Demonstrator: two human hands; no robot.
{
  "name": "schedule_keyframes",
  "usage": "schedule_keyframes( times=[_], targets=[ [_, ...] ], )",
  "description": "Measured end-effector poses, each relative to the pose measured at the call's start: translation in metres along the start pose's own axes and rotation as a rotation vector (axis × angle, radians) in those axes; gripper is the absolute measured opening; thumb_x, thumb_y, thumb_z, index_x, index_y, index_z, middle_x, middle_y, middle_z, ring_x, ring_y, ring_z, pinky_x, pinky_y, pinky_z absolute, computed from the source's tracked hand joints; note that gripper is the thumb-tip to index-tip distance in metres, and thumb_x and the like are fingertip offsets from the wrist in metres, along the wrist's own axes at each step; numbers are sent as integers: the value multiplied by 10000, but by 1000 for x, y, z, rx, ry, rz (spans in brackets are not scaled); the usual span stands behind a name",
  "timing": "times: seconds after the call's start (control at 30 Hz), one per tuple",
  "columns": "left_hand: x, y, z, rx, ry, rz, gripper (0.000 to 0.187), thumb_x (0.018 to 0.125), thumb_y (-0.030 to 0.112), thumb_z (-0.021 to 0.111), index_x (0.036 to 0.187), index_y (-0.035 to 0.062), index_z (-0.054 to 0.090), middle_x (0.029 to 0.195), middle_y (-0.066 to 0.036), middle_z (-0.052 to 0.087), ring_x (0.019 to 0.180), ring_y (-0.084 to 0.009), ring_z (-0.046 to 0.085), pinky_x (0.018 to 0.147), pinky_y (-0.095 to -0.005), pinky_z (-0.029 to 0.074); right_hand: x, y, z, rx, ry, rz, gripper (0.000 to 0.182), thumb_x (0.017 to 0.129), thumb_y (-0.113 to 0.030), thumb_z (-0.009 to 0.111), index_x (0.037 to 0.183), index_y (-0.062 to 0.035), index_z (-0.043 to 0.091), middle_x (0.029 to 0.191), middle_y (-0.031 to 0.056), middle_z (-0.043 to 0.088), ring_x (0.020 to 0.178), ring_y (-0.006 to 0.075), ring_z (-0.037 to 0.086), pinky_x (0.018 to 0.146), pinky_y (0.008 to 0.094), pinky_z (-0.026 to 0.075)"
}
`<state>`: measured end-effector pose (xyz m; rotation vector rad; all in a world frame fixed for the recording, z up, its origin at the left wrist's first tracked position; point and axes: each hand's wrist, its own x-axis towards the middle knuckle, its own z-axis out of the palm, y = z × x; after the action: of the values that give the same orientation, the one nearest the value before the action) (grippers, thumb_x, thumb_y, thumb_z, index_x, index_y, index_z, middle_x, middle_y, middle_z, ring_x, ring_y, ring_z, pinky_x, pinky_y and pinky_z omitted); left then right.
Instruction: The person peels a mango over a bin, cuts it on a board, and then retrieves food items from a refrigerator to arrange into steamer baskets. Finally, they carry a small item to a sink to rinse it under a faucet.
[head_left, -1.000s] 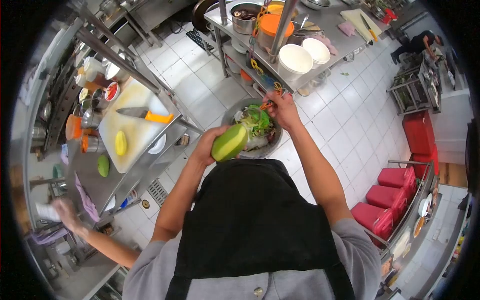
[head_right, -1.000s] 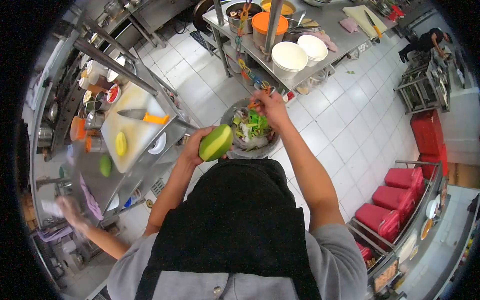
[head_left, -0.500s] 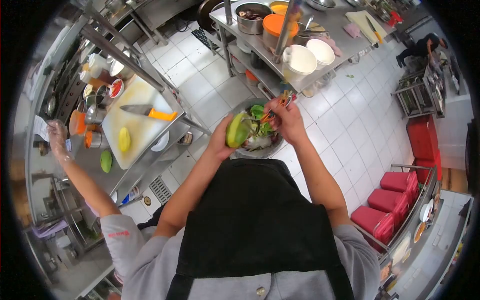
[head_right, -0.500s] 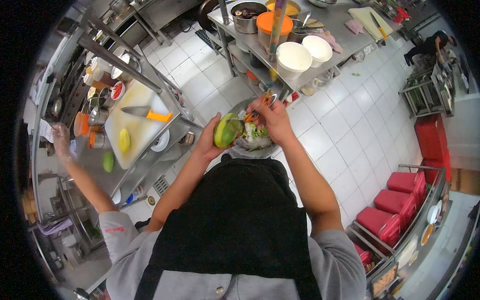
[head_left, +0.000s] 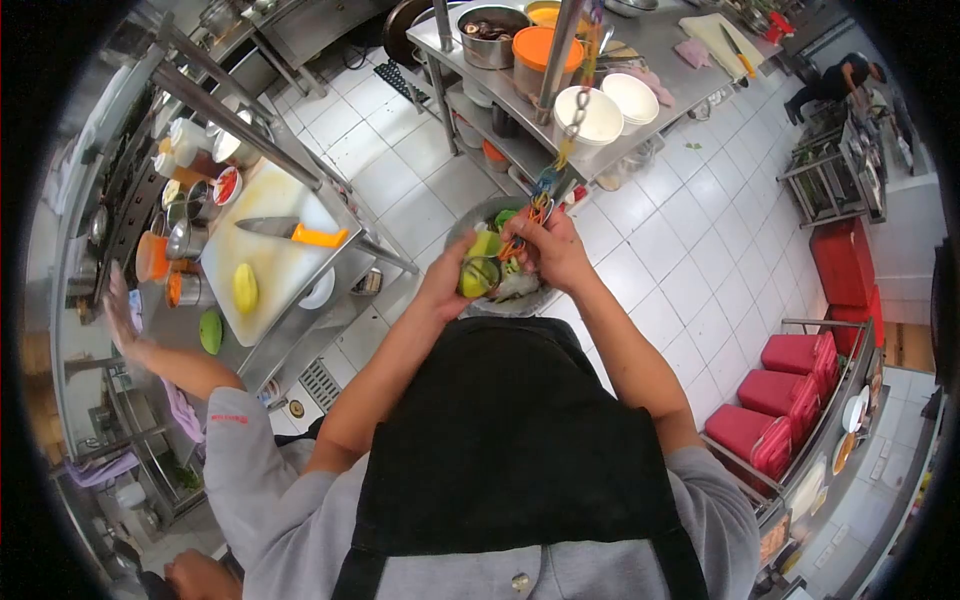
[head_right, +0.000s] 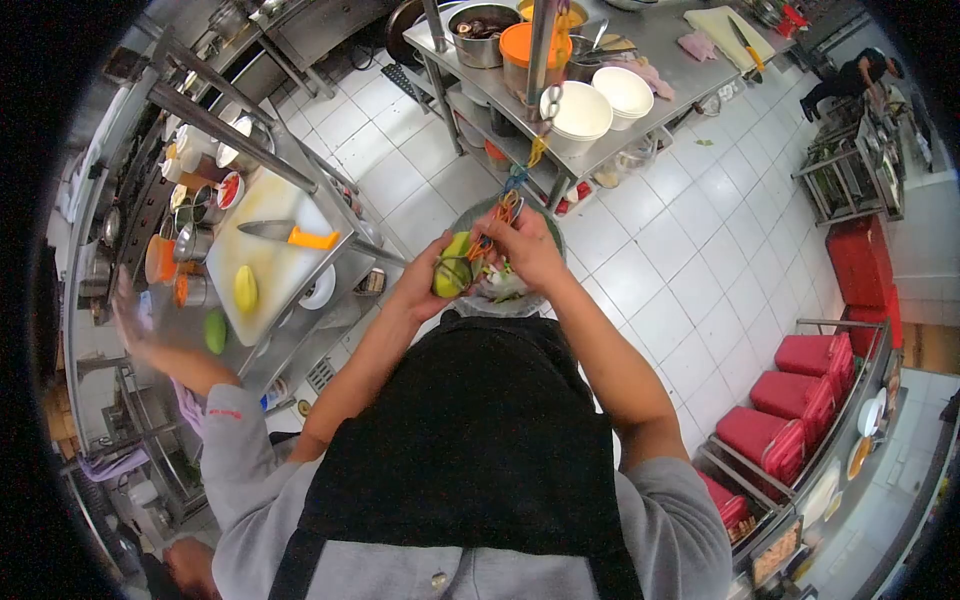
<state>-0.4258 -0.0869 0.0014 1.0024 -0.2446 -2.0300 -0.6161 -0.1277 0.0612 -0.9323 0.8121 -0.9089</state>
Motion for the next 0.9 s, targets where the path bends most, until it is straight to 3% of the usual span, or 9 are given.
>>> schedule_keyframes(
  times=[0.07,0.13,0.27,0.33,0.53,0.6,0.67,0.73,0.9],
  targets=[
    [-8,4,1,33,16,-20,474,988,459,455,1219,54,546,1041,-122,655,843,-259,664,641,-391,542,13,4,-15,-1,42,1,174,919,-216,644,935,-52,588,806,57,664,557,93,546,478,234,422],
    [-18,7,0,53,-90,-23,437,990,413,484,1211,41,542,1029,-115,651,843,-249,665,612,-417,558,31,14,-45,-67,177,-28,187,918,-243,620,857,-66,615,748,21,638,519,67,523,458,205,408],
    [-27,9,1,97,-51,27,439,1000,414,455,1201,34,546,1013,-123,651,833,-260,666,586,-409,556,37,13,-74,-169,230,-49,212,919,-265,623,844,-66,618,721,21,633,517,60,523,462,203,409],
    [-26,12,0,74,-52,75,460,1005,422,435,1218,27,536,1017,-135,655,810,-274,674,599,-402,558,30,-1,-63,-10,206,-95,180,918,-238,614,872,-64,616,778,15,662,558,64,548,484,212,423],
    [-25,19,23,129,60,99,394,1019,348,411,1214,30,539,1011,-118,651,831,-225,671,609,-390,580,10,-8,-8,22,62,25,208,916,-261,643,871,-61,606,791,27,663,553,77,541,500,219,430],
    [-20,19,19,137,26,108,387,1019,340,411,1216,32,539,1013,-118,650,826,-225,672,611,-387,583,8,-7,0,-60,-142,33,209,918,-265,642,890,-60,606,790,27,659,545,80,537,506,220,430],
    [-19,20,15,146,-9,118,381,1018,332,411,1218,34,540,1016,-119,649,821,-226,673,612,-384,585,13,-2,-5,-70,-147,2,212,926,-260,630,909,-50,605,783,32,655,540,80,537,497,222,430],
    [-27,23,13,207,-57,84,392,1017,335,412,1237,31,526,1020,-122,650,826,-225,678,607,-381,587,22,-8,-17,-15,75,21,199,930,-245,619,892,-50,603,773,33,652,542,80,542,483,223,428],
    [-41,23,2,183,-197,56,483,1013,412,414,1289,22,487,1043,-140,643,816,-256,681,587,-379,579,48,-2,-71,5,201,-17,162,907,-227,639,924,-73,590,802,40,663,539,79,546,453,216,416]
  ],
)
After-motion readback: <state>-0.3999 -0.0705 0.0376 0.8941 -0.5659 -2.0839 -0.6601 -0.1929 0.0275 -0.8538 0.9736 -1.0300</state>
